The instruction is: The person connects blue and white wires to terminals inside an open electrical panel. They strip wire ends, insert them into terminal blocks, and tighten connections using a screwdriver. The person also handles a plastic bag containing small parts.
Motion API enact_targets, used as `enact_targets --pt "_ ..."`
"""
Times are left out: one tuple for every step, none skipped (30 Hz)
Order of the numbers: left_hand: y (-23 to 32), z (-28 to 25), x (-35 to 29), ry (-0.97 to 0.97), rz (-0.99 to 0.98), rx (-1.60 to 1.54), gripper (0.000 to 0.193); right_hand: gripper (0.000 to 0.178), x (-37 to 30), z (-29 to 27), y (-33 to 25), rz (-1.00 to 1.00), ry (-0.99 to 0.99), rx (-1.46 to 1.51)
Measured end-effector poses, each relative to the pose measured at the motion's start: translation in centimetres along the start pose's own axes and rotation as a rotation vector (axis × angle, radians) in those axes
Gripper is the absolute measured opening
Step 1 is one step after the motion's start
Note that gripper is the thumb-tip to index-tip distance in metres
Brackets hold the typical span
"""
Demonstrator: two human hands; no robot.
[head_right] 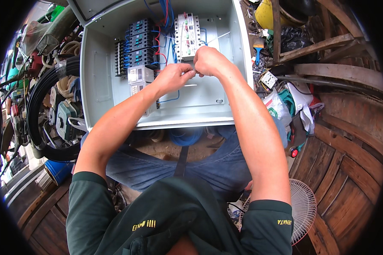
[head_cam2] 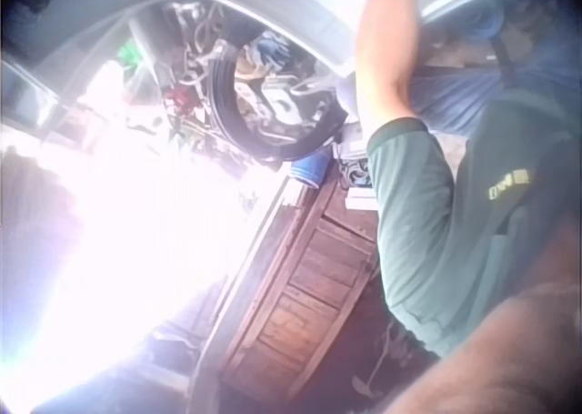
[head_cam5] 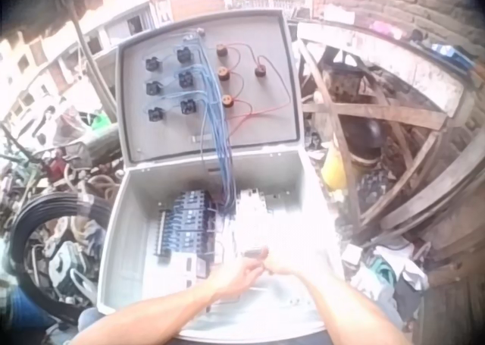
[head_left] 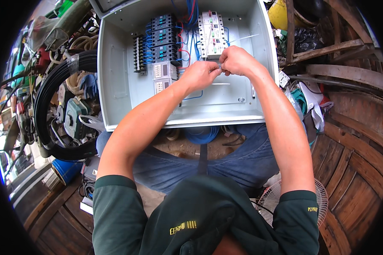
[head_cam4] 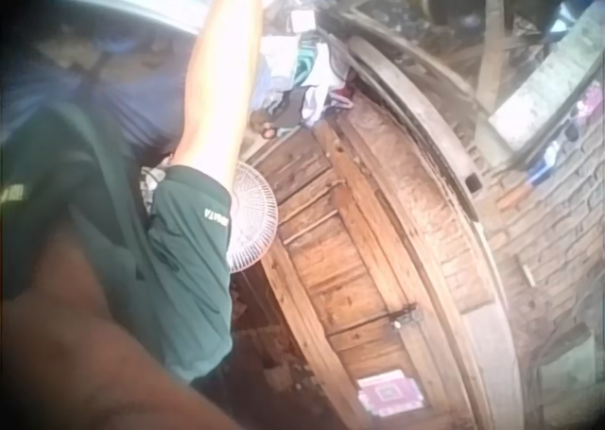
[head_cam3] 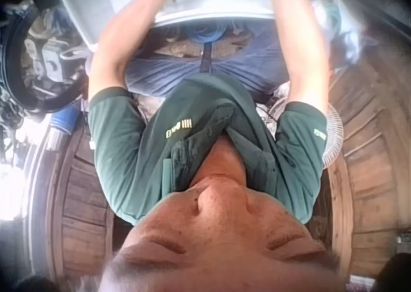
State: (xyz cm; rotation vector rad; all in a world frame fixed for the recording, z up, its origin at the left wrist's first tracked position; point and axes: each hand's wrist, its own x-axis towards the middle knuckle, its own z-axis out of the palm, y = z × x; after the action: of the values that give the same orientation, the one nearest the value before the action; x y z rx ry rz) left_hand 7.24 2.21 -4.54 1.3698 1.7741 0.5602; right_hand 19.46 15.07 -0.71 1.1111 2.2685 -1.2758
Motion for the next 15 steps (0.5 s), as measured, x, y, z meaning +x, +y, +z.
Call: enact_targets --pt "0.0 0.0 0.0 0.003 -0.004 0.003 0.027 0.015 0.0 -0.2 -0.1 0.019 -0.018 0.006" --pt "0.0 0.1 0.0 0.006 -0.009 0.005 0.028 0.014 -0.1 -0.3 -0.2 0.019 -0.023 -0.002" --pt "0.2 0.0 -0.1 0.008 -0.014 0.008 0.028 0.013 -0.5 -0.3 -0.5 0.019 -0.027 -0.010" --pt "0.4 0.0 -0.1 0.010 -0.016 0.033 0.027 0.013 -0.7 -0.3 -0.6 0.019 -0.032 -0.017" --pt "0.6 -0.1 -0.1 0.013 -0.019 0.057 0.027 0.014 -0.7 -0.3 -0.6 0.009 -0.015 -0.021" --pt "0.6 -0.2 -0.1 0.017 -0.022 0.082 0.027 0.014 -0.8 -0.3 -0.6 -0.003 0.003 -0.024" --pt "0.5 -0.1 0.0 0.028 -0.024 0.034 0.027 0.015 -0.8 -0.3 -0.6 -0.014 0.021 -0.027" --pt "0.2 -0.1 0.0 0.039 -0.026 -0.013 0.026 0.014 -0.7 -0.3 -0.5 -0.027 0.047 -0.030" --pt "0.3 -0.1 0.0 0.048 -0.029 -0.062 0.026 0.013 -0.5 -0.3 -0.4 -0.038 0.071 -0.033" --pt "0.3 0.0 -0.1 0.074 -0.043 -0.116 0.026 0.012 -0.4 -0.2 -0.3 -0.050 0.095 -0.035" --pt "0.3 0.0 -0.1 0.100 -0.058 -0.170 0.025 0.012 -0.2 -0.2 -0.1 -0.063 0.107 -0.044" --pt "0.7 -0.1 -0.3 0.121 -0.073 -0.225 0.025 0.012 -0.2 -0.2 -0.1 -0.073 0.119 -0.051" --pt "1.2 -0.3 -0.3 0.117 -0.100 -0.270 0.024 0.012 -0.2 -0.1 0.0 -0.082 0.132 -0.057" --pt "1.4 -0.3 -0.3 0.143 -0.084 -0.309 0.024 0.013 -0.3 -0.1 0.1 -0.110 0.148 -0.092" --pt "1.5 -0.3 -0.4 0.173 -0.073 -0.347 0.024 0.013 -0.5 -0.2 -0.2 -0.142 0.160 -0.126"
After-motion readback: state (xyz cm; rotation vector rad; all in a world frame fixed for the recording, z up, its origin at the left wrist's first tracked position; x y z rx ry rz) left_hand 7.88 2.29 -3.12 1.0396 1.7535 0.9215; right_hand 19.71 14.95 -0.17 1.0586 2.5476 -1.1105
